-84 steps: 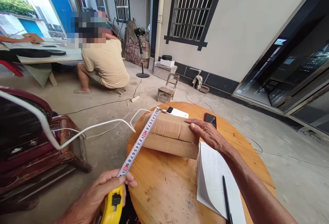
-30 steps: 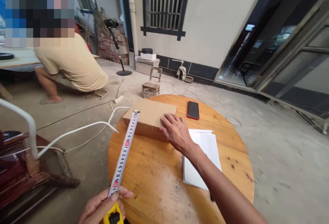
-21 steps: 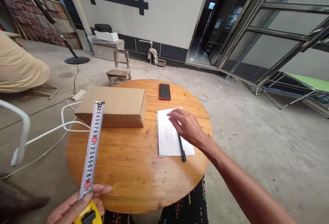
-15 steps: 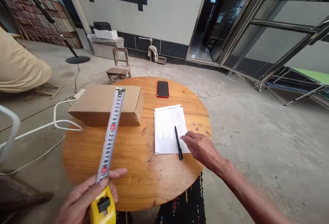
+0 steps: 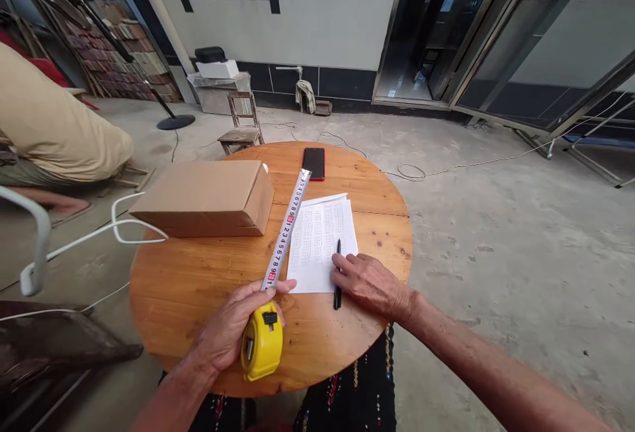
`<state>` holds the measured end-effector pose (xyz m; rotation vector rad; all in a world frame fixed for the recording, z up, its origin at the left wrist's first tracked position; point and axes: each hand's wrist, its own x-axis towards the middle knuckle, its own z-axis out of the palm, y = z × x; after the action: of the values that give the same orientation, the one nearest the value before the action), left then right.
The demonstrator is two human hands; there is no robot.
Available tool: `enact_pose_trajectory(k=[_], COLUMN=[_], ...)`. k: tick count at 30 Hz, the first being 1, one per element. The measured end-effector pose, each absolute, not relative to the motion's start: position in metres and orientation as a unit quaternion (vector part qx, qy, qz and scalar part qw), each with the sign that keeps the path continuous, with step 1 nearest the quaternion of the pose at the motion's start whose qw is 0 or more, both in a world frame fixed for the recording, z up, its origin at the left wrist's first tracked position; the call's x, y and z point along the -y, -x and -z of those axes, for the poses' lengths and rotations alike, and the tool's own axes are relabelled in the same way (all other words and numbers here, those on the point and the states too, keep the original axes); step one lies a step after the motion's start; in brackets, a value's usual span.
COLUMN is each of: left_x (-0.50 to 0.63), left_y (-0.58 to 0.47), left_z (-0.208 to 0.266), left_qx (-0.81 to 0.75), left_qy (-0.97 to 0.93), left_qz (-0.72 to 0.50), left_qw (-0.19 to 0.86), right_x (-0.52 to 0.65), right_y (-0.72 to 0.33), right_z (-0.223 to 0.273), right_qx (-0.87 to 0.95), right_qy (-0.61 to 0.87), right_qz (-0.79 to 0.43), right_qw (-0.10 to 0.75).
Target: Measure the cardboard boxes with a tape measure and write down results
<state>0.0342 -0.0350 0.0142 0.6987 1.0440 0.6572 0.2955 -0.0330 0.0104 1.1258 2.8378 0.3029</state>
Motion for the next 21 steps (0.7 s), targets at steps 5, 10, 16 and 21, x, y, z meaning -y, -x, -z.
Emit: enact_pose_trajectory(k=[5, 10, 16, 21], left_x=[0.034, 0.030, 0.028, 0.030], left_y=[-0.031, -0.029, -0.026, -0.022], left_z=[-0.009, -0.005, -0.007, -0.006], left_qx=[-0.487, -0.475, -0.464, -0.444], left_qy=[-0.312, -0.312, -0.310, -0.331], left_qz=[-0.308, -0.303, -0.281, -0.278], left_qw=[0.755, 0.765, 0.781, 0.785], right_x=[0.035, 0.056, 0.057, 0.054], right_y=[-0.301, -0.287, -0.253, -0.233], right_z=[-0.019, -0.045, -0.037, -0.016], right_qx=[-0.909, -0.725, -0.606, -0.583], right_qy=[-0.393, -0.524, -0.546, -0.560], right_qz=[-0.070, 0.139, 0.272, 0.315], right_qw=[-0.122, -0.425, -0.511, -0.496])
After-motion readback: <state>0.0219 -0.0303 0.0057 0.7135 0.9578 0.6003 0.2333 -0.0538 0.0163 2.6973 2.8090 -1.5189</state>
